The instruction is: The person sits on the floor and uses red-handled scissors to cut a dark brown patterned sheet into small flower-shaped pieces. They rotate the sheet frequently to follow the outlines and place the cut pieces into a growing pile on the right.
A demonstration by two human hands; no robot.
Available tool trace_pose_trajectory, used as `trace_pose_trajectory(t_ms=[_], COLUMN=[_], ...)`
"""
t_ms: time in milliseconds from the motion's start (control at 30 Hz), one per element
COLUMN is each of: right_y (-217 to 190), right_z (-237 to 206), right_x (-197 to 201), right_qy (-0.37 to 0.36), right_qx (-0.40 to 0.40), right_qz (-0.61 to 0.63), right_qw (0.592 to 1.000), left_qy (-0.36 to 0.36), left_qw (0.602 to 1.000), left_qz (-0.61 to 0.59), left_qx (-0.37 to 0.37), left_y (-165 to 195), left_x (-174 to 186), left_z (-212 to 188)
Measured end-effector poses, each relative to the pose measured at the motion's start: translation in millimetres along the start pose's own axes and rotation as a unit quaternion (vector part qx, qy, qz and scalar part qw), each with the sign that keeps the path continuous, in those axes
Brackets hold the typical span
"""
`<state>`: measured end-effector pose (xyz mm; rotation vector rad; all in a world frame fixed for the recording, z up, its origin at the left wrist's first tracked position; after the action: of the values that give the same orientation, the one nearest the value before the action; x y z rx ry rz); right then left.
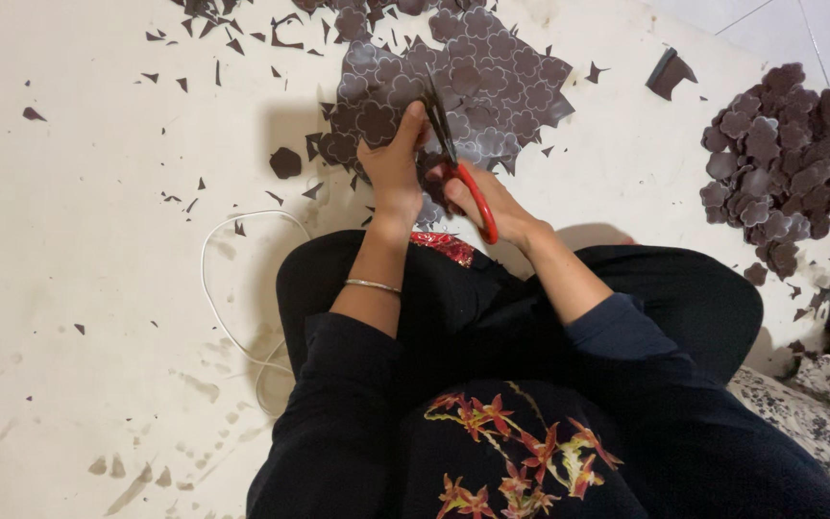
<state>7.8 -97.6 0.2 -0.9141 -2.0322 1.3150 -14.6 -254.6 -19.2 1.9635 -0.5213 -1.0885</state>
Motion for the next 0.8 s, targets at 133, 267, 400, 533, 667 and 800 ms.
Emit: trace_pose_trajectory(t_ms=[133,267,400,533,667,800], right_y=[0.9,2.3,3.3,3.5,2.9,0.7], right_z=[1.8,2.3,2.4,4.2,4.4,5.0], right_x=[-2.8,-1.4,-1.1,1.1,0.2,-0.8], right_qy=[0.008,0.014,0.009,0.016,0.016,0.017], right_qx=[-0.006,-0.002,0.021,0.01,0.013,0.019], right_qz=[-0.016,-0.008,-0.034,-0.024,0.011,0.038], right_qw=[1.0,1.0,0.999,1.0,1.0,0.999], left_qy=[0.019,0.042,0.05,0.044,0.035,0.039], left_qw=[1.0,0.999,0.998,0.998,0.998,0.998], left_qz=[0.01,-0.004,0.008,0.035,0.046,0.045], left_qx=[-0.016,-0.032,-0.039,-0.028,-0.033,-0.035], left_y=[5.0,9.2,7.9,6.5,5.8,6.0], left_x=[-2.0,-4.3,-10.5,-14.8,-17.8,-20.0], left_z=[-5.1,-4.6,-8.0,-12.6,-15.4,-18.1])
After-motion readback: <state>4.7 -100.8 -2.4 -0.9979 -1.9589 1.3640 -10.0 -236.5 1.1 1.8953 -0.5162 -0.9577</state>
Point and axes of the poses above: each hand's wrist, its own z-axis towards the middle knuckle, its own x-axis out of the back of the hand, y = z × x, the point moved 1 cm from there along z, towards the middle knuckle, and after that the axes turned 3 degrees about -x, right-handed, at the moved point
